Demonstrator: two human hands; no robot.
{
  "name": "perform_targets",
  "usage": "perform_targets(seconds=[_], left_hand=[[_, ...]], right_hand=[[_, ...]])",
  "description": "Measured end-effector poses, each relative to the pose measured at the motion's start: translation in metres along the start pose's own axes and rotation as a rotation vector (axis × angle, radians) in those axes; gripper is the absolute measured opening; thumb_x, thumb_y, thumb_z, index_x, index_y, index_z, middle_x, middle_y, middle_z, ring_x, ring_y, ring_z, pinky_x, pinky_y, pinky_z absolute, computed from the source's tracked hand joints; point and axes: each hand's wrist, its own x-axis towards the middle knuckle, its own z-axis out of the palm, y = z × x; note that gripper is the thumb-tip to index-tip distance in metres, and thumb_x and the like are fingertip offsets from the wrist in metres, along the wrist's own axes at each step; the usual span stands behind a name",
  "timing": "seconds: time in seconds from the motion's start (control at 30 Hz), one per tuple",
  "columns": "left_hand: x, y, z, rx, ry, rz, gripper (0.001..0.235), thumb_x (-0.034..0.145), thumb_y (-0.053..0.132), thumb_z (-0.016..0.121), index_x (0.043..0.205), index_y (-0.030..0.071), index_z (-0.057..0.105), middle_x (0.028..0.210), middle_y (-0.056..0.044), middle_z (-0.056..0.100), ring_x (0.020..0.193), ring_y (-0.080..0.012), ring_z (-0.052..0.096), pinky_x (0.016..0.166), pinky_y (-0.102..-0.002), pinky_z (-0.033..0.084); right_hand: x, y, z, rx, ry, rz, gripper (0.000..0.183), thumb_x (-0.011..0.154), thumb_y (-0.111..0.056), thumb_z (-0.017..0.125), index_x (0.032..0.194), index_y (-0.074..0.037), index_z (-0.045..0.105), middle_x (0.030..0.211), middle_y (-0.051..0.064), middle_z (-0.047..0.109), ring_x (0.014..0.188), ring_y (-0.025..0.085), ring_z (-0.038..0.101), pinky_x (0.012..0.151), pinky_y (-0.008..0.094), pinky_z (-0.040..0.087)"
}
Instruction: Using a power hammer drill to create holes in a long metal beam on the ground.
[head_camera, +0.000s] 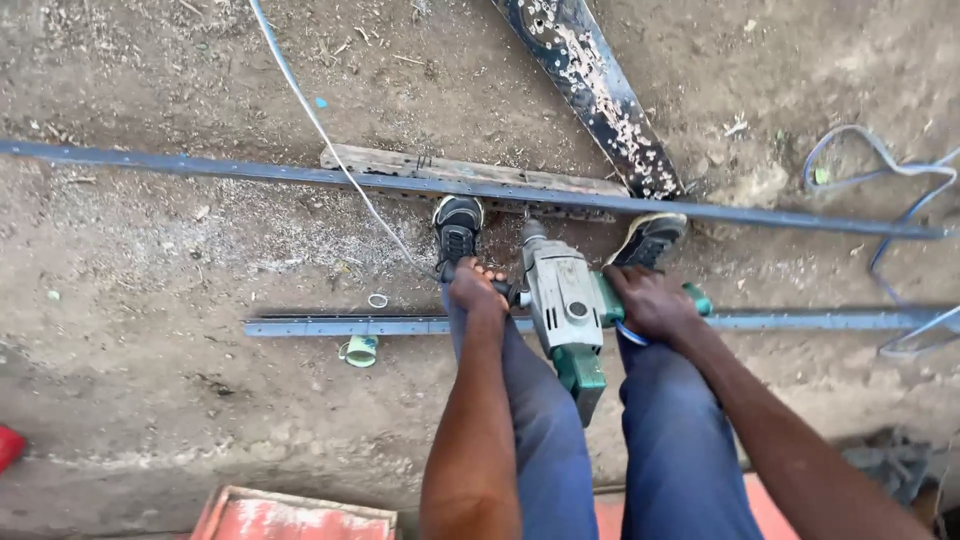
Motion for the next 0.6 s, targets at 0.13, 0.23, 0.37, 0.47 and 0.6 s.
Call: perform_targets(seconds=[0.13, 0.23, 0.37, 0.47, 0.6], left_hand=[[0.0, 0.005, 0.006, -0.038, -0.068, 0.016, 0.027, 0.086, 0.005, 0.066, 0.065, 0.01, 0.05, 0.059, 0.001, 0.042, 0.042, -0.0183, 0.044, 0.038, -0.036, 0.038], [-0.025, 0.027, 0.022, -0.058, -0.059, 0.005, 0.029, 0.085, 0.004, 0.063, 0.062, 0.013, 0.048, 0.056, 0.001, 0.04, 0.04, -0.0192, 0.043, 0.039, -0.038, 0.037], [0.041, -0.005, 0.002, -0.345, -0.123, -0.075, 0.024, 0.09, 0.01, 0.061, 0.083, 0.015, 0.039, 0.083, 0.001, 0.034, 0.068, -0.022, 0.033, 0.061, -0.044, 0.031], [0.086, -0.024, -0.003, -1.001, -0.15, -0.199, 0.046, 0.1, 0.018, 0.045, 0.135, 0.02, 0.016, 0.141, -0.003, 0.014, 0.127, -0.0272, 0.008, 0.104, -0.056, 0.007], [0.017, 0.001, 0.009, 0.061, -0.04, -0.089, 0.021, 0.099, 0.023, 0.055, 0.113, 0.009, 0.061, 0.095, 0.0, 0.037, 0.077, -0.0249, 0.04, 0.07, -0.048, 0.037]], right_hand=[[-0.002, -0.015, -0.019, 0.053, -0.059, 0.036, 0.07, 0.078, -0.024, 0.057, 0.145, -0.004, 0.044, 0.12, 0.024, 0.068, 0.113, 0.047, 0.068, 0.083, 0.06, 0.06], [0.006, -0.007, -0.001, 0.046, -0.099, 0.034, 0.075, 0.078, -0.029, 0.061, 0.147, -0.007, 0.042, 0.124, 0.023, 0.067, 0.116, 0.047, 0.066, 0.086, 0.06, 0.06], [-0.008, 0.001, 0.005, 0.057, -0.079, 0.043, 0.075, 0.076, -0.03, 0.064, 0.145, -0.006, 0.045, 0.119, 0.023, 0.069, 0.114, 0.047, 0.067, 0.084, 0.06, 0.059], [0.006, -0.002, 0.003, 0.012, -0.049, 0.013, 0.074, 0.075, -0.035, 0.066, 0.141, -0.006, 0.049, 0.118, 0.021, 0.069, 0.112, 0.045, 0.068, 0.082, 0.058, 0.06], [0.0, -0.006, -0.007, 0.059, -0.074, 0.027, 0.07, 0.079, -0.027, 0.061, 0.144, -0.006, 0.047, 0.118, 0.025, 0.068, 0.114, 0.048, 0.067, 0.086, 0.061, 0.059]])
